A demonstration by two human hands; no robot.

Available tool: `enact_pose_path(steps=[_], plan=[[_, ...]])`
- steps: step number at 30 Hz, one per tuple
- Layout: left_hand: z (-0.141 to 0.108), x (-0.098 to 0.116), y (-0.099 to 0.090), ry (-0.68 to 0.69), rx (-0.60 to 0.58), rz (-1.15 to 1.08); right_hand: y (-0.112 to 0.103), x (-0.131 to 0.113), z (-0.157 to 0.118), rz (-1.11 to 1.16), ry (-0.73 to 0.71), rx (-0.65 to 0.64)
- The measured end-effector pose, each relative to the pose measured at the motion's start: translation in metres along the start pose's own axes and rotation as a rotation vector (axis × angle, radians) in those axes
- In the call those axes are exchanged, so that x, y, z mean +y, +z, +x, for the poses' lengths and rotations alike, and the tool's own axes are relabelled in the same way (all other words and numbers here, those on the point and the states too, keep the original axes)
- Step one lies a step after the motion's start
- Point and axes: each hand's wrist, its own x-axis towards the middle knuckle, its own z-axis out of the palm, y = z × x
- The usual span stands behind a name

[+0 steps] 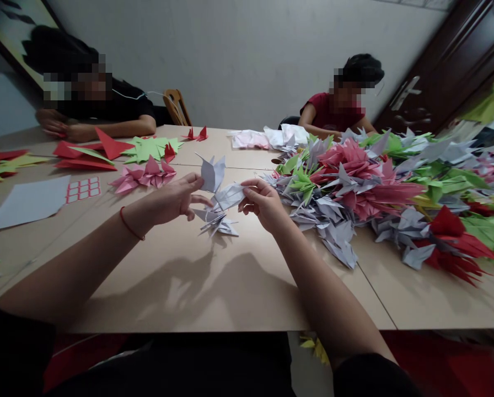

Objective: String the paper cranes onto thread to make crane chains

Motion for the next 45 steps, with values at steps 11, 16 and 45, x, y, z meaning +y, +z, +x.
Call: enact_pose_path(steps=[11,16,45], plan=[[-0.007,-0.002,0.012,-0.131,-0.062,-0.027,-0.006,0.006,0.003,0.038,0.044,0.003],[-0.005,-0.001,0.008,0.192,0.111,0.375,-0.005,0.005,0.002,0.034,0.061,-0.01],[-0.014,-0.066,-0.016,0.313,0.465,0.276,0.03,0.002,-0.012,-0.243,0.311,-0.111]])
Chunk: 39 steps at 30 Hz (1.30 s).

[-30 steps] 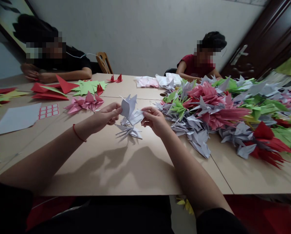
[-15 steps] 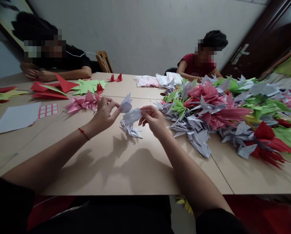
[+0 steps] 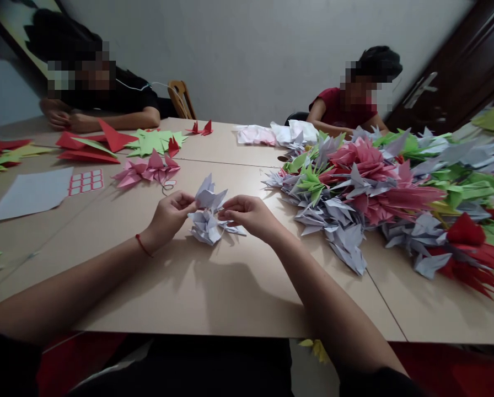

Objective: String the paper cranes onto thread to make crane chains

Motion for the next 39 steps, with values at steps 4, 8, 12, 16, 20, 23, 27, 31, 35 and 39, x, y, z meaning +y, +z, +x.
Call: enact_pose_path(steps=[4,8,12,16,20,23,27,31,35,39], plan=[[-0.001,0.003,-0.001,-0.076,0.018,-0.136,0.0,0.013,0.004,-0.191,-0.175,0.056],[0.0,0.002,-0.006,-0.108,0.034,-0.203,-0.011,0.02,0.011,-0.408,-0.314,0.228],[0.006,0.002,-0.016,-0.176,0.073,-0.251,-0.025,0.026,0.021,-0.467,-0.337,0.328],[0.014,0.004,-0.028,-0.275,0.107,-0.236,-0.036,0.032,0.038,-0.467,-0.261,0.259],[0.019,0.007,-0.035,-0.285,0.133,-0.205,-0.035,0.027,0.065,-0.441,-0.176,0.129],[0.021,0.006,-0.039,-0.257,0.132,-0.195,-0.027,0.022,0.087,-0.423,-0.106,0.014],[0.025,0.0,-0.046,-0.197,0.161,-0.184,-0.023,0.023,0.102,-0.403,-0.007,-0.016],[0.03,-0.005,-0.049,-0.149,0.178,-0.152,-0.036,0.022,0.088,-0.33,0.026,0.041],[0.027,-0.005,-0.046,-0.261,0.114,-0.017,-0.049,0.011,0.057,-0.213,0.012,0.122],[0.018,0.009,-0.037,-0.017,0.1,0.348,-0.044,0.0,0.034,-0.135,-0.018,0.146]])
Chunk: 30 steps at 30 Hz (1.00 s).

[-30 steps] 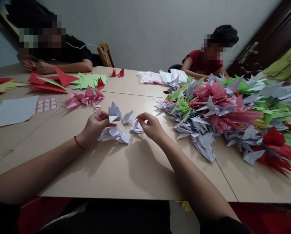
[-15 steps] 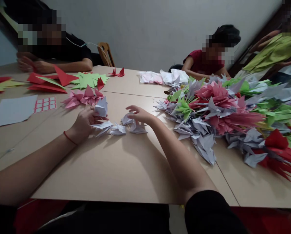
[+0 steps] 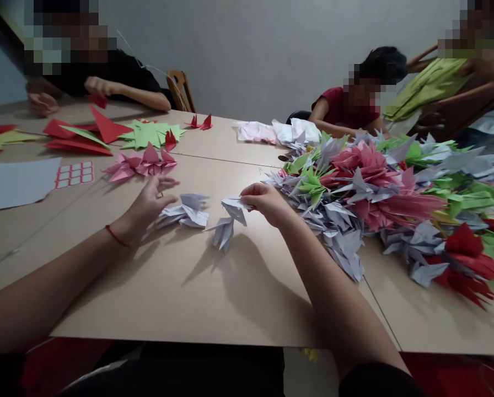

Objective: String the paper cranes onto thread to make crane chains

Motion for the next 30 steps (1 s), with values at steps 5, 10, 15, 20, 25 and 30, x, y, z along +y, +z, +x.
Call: enact_pose_path(steps=[5,10,15,20,25,30], plan=[[-0.017,0.04,0.009,0.448,-0.153,0.262,0.009,-0.021,-0.014,-0.041,-0.07,-0.065],[-0.029,0.054,0.035,0.355,-0.488,0.179,0.017,-0.05,-0.025,-0.345,-0.247,-0.152],[-0.036,0.055,0.047,0.498,-0.505,0.196,0.031,-0.065,-0.03,-0.379,-0.243,-0.142],[-0.034,0.046,0.047,0.182,-0.516,-0.1,0.037,-0.053,-0.026,0.01,-0.236,-0.045],[-0.028,0.038,0.042,-0.16,-0.458,-0.565,0.034,-0.014,-0.03,-0.069,-0.215,0.041],[-0.03,0.044,0.042,-0.247,-0.44,-0.759,0.055,0.022,-0.041,-0.121,-0.128,-0.271]])
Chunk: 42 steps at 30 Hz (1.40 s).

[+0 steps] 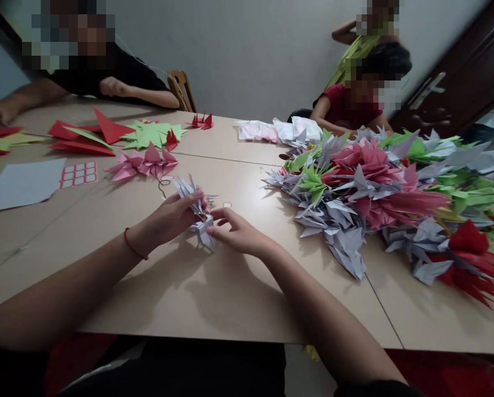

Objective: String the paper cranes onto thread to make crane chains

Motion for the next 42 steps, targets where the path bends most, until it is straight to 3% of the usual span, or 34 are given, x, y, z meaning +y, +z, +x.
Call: enact_pose_path(steps=[6,10,16,18,23,28,30,32,37,42], plan=[[0.003,0.0,-0.005,0.004,0.082,-0.1,0.011,0.008,0.002,0.151,0.079,-0.027],[0.002,0.002,-0.008,0.004,0.088,-0.189,0.009,0.01,0.001,0.163,0.051,0.02],[0.0,0.007,-0.007,-0.066,0.127,-0.396,0.024,0.023,0.003,0.093,-0.066,0.048],[0.001,0.008,-0.008,-0.09,0.157,-0.467,0.028,0.028,0.003,-0.056,-0.201,0.083],[0.0,0.007,-0.008,-0.106,0.194,-0.564,0.031,0.028,0.003,-0.835,-0.733,0.334],[-0.006,0.007,-0.004,-0.12,0.087,-0.566,0.031,0.017,0.0,-1.074,-0.877,0.437],[-0.007,0.008,-0.003,-0.119,0.057,-0.559,0.032,0.013,-0.002,-1.03,-0.915,0.42],[-0.008,0.008,-0.003,-0.107,0.041,-0.558,0.034,0.009,-0.005,-0.832,-0.9,0.368],[-0.009,0.009,-0.006,-0.044,0.028,-0.579,0.036,0.006,-0.01,-0.035,-0.473,0.385],[-0.009,0.008,-0.008,-0.094,-0.034,-0.435,0.025,0.008,-0.008,0.199,-0.26,0.386]])
